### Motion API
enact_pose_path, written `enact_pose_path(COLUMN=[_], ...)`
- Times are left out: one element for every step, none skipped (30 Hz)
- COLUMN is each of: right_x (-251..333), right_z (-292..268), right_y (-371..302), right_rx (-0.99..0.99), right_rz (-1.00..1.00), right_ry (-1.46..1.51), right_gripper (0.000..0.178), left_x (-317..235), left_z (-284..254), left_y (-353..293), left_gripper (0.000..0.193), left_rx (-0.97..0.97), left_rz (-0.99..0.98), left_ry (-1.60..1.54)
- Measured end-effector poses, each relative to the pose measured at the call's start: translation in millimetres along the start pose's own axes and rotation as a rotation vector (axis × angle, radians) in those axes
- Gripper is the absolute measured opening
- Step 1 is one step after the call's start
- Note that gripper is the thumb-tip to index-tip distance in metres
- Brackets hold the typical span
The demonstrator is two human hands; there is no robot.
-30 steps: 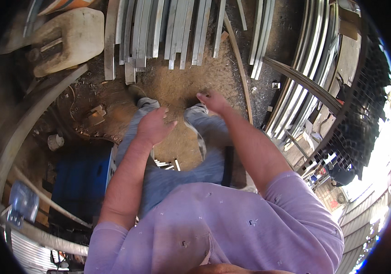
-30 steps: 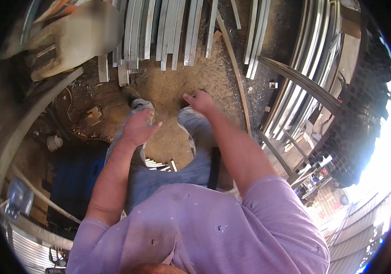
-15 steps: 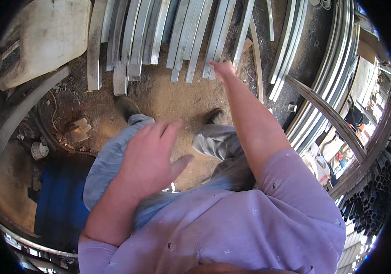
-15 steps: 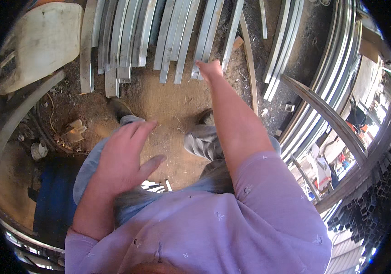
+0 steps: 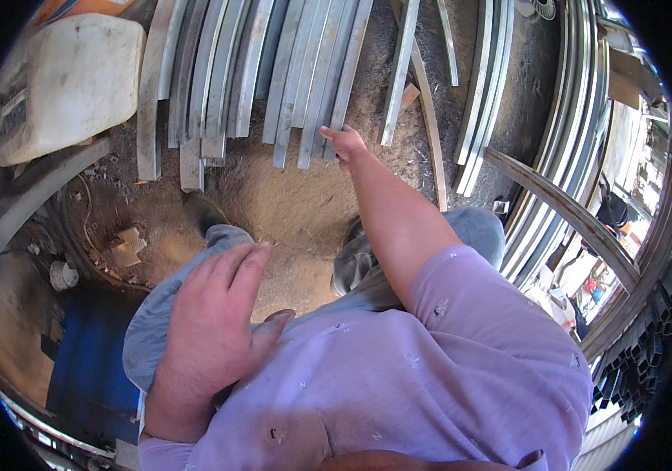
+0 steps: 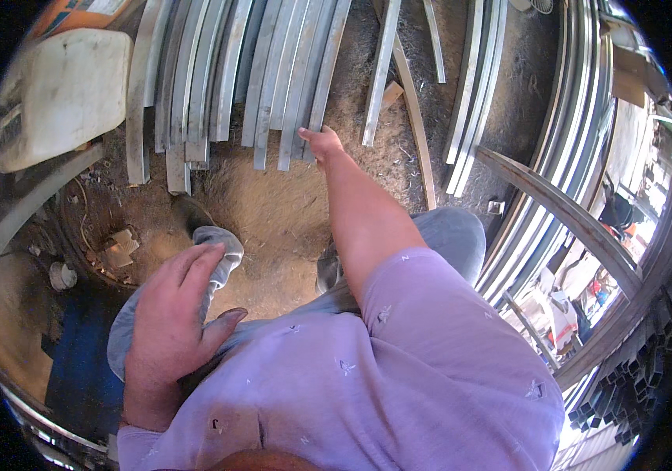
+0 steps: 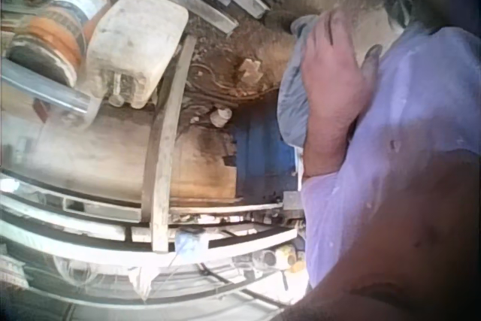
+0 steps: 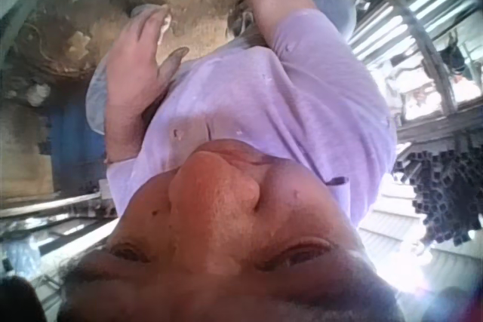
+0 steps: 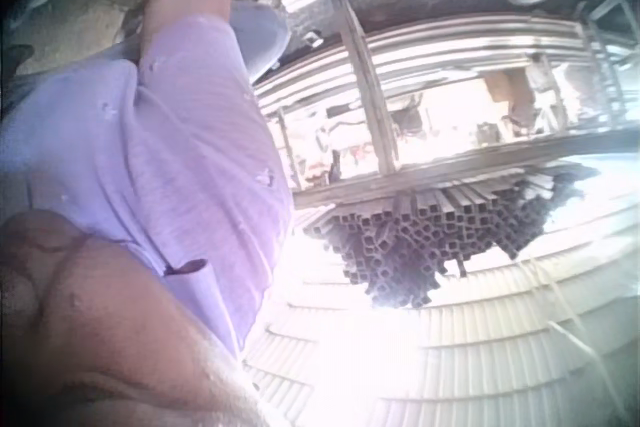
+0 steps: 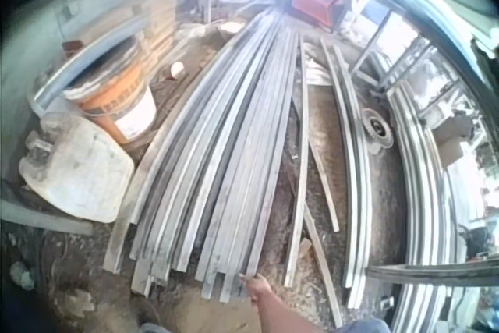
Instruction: The person uses a chop saw to cut long metal rods into shorter pieces. They position each rod, operate the saw, and then stack the cut pieces on the floor.
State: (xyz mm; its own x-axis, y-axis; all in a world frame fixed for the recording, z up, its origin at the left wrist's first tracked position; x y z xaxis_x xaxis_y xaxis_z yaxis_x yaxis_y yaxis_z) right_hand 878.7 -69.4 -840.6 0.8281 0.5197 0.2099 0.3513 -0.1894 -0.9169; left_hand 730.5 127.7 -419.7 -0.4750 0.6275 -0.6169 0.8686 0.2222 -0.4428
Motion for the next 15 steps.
enact_pose_path(right_x=[-4, -3, 3, 5, 8, 13, 14, 11, 12, 13, 17, 41, 56, 60, 66], right_z=[-1, -3, -5, -8, -11, -15, -18, -25, -29, -32, -36, -39, -44, -42, -38], right_y=[9, 7, -1, -7, -9, -7, -6, -3, -6, -9, -10, -43, -63, -62, -63], right_rx=[0.041, 0.049, 0.061, 0.069, 0.054, 0.037, 0.019, -0.046, -0.108, -0.170, -0.223, -0.263, -0.313, -0.406, -0.501], right_rz=[-0.015, -0.043, -0.071, -0.094, -0.083, -0.073, -0.064, -0.098, -0.134, -0.170, -0.198, -0.229, -0.258, -0.400, -0.540], right_ry=[0.011, -0.002, -0.020, -0.037, -0.071, -0.105, -0.139, -0.194, -0.248, -0.303, -0.472, -0.655, -0.830, -0.794, -0.752], right_gripper=[0.064, 0.067, 0.071, 0.074, 0.073, 0.073, 0.073, 0.073, 0.073, 0.073, 0.067, 0.062, 0.057, 0.055, 0.053], left_x=[-3, -5, -8, -10, -11, -13, -14, -15, -16, -17, -18, -17, -18, -20, -21], left_z=[2, 3, 5, 7, 9, 10, 11, 12, 13, 13, 13, 13, 13, 12, 11], left_y=[2, 3, 5, 6, 7, 8, 10, 12, 13, 15, 16, 15, 14, 15, 16], left_gripper=[0.078, 0.079, 0.079, 0.079, 0.079, 0.079, 0.079, 0.079, 0.079, 0.079, 0.079, 0.079, 0.079, 0.080, 0.080], left_rx=[0.011, 0.022, 0.031, 0.045, 0.059, 0.065, 0.071, 0.077, 0.082, 0.087, 0.091, 0.088, 0.088, 0.087, 0.083], left_rz=[0.009, 0.018, 0.023, 0.028, 0.034, 0.041, 0.048, 0.056, 0.060, 0.064, 0.068, 0.055, 0.056, 0.062, 0.070], left_ry=[0.017, 0.034, 0.043, 0.049, 0.055, 0.059, 0.062, 0.065, 0.072, 0.078, 0.084, 0.091, 0.095, 0.102, 0.100])
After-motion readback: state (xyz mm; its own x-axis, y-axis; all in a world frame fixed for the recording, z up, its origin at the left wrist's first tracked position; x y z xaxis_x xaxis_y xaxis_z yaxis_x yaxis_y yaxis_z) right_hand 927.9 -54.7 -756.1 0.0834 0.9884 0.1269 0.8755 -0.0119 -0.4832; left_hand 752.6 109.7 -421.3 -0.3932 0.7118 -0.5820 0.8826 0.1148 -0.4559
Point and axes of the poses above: each hand's wrist, its own y-axis towards the middle knuckle, its own z-axis out of the palm, x = y × z, the point moved 4 cm from there along y, towards the middle knuckle, and after that the axes turned 15 degrees about -x, right-handed, at the moved point
